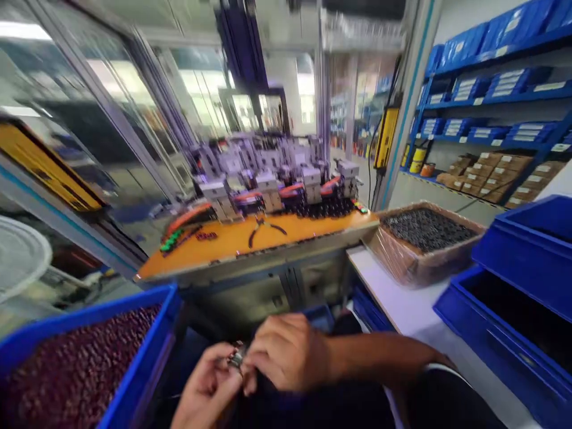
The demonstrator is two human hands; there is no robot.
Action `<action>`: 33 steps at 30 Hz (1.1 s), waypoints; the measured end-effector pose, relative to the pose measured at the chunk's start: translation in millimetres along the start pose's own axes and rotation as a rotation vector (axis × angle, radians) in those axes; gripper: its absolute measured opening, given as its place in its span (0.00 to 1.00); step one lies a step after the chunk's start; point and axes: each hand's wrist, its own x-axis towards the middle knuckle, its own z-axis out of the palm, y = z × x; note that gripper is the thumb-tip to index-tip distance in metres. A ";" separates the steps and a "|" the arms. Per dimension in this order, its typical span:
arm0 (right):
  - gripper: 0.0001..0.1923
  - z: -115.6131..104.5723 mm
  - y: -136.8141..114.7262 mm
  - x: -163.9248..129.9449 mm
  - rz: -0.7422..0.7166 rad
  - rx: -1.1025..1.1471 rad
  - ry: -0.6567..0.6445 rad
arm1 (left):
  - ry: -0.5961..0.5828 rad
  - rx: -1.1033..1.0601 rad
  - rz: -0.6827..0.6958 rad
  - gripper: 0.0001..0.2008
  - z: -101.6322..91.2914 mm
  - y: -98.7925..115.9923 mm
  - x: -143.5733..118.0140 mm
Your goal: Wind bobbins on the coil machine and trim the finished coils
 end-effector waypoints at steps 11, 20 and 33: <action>0.10 4.8 10.7 -11.2 -0.050 0.122 0.058 | -0.154 -0.164 0.039 0.21 0.7 -2.1 11.4; 0.10 0.4 12.2 -2.1 -0.027 0.066 -0.014 | -0.189 -0.040 0.034 0.11 -8.3 -11.1 3.4; 0.09 2.3 12.1 1.7 0.058 0.212 -0.041 | -0.204 -0.154 0.006 0.24 -1.4 -3.5 15.6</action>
